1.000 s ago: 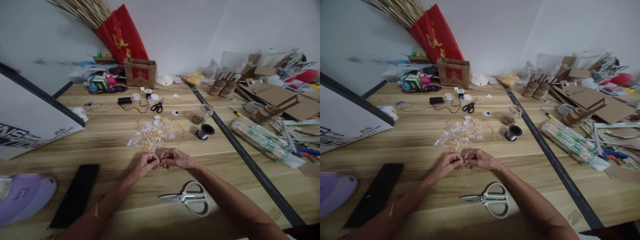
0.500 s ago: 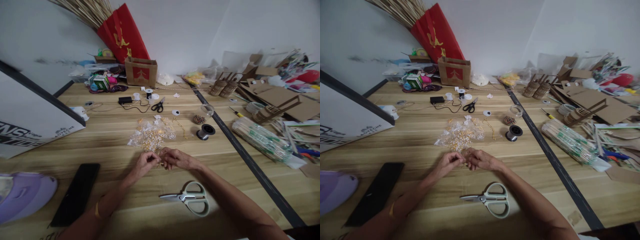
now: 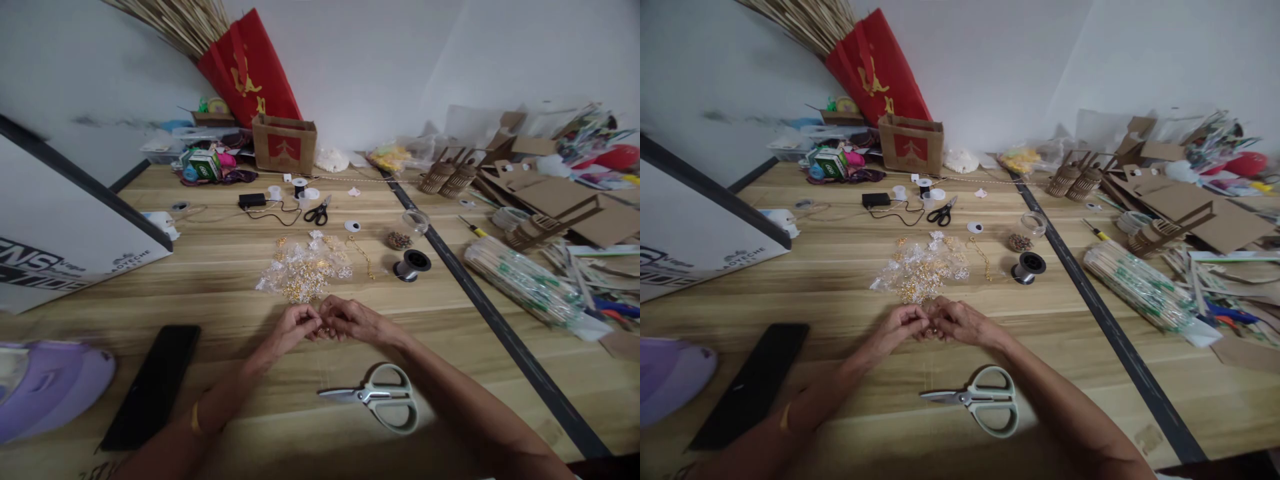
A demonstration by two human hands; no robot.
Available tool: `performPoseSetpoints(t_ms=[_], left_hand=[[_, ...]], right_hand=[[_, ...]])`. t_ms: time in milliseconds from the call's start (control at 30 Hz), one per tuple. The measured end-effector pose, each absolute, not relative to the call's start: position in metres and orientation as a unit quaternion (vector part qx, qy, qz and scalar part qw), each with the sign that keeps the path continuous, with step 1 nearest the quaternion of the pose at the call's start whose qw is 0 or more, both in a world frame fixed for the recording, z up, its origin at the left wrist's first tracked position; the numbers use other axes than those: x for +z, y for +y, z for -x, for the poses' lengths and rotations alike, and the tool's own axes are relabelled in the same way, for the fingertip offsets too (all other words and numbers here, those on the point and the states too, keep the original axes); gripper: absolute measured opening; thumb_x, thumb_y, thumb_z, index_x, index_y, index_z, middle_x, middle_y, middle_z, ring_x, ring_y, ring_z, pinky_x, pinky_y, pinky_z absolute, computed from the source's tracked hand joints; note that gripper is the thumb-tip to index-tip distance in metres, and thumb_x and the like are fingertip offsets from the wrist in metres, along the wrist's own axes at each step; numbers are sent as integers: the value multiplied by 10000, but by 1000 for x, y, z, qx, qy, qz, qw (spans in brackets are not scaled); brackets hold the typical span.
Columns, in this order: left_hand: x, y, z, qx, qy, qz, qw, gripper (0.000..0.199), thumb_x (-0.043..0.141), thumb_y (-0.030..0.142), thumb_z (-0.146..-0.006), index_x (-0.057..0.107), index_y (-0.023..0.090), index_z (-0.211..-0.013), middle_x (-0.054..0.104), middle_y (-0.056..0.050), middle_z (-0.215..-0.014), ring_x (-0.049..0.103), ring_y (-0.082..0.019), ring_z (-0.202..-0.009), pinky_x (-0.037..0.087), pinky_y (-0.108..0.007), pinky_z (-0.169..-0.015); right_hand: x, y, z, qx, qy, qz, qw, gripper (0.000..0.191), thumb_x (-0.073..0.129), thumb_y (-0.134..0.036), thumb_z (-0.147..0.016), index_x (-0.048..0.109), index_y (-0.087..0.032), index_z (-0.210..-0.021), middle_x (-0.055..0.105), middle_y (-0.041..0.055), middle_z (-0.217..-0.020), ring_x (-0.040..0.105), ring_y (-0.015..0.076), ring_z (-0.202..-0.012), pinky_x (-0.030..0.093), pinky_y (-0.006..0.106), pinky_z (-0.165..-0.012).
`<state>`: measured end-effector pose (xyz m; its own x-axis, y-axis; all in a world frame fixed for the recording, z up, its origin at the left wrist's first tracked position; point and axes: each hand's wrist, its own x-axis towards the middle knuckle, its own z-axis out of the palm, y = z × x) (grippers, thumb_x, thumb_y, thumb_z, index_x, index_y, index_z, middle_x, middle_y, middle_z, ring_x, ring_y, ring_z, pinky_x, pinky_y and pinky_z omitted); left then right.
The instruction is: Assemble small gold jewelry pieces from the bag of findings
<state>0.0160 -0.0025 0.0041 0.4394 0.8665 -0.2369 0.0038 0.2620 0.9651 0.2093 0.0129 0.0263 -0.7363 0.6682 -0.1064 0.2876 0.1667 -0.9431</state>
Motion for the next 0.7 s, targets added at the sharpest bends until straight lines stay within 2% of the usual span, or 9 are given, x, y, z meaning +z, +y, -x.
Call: performPoseSetpoints(t_ms=[300, 700], left_hand=[[-1, -6, -21, 322, 434, -553, 634, 281, 672, 384, -687, 592, 115, -676, 570, 13, -542, 520, -83, -481, 442, -208, -498], [-3, -8, -21, 298, 437, -575, 625, 231, 660, 340, -702, 645, 110, -685, 642, -27, -615, 517, -81, -490, 427, -196, -477]], right_hand=[[20, 9, -205, 555, -729, 369, 156, 214, 374, -363, -943, 457, -167, -965, 583, 0, -689, 560, 91, -542, 455, 194, -515], [16, 9, -199, 591, -693, 388, 140, 211, 371, -355, -938, 464, -166, -913, 581, -11, -653, 568, 82, -516, 472, 180, -490]])
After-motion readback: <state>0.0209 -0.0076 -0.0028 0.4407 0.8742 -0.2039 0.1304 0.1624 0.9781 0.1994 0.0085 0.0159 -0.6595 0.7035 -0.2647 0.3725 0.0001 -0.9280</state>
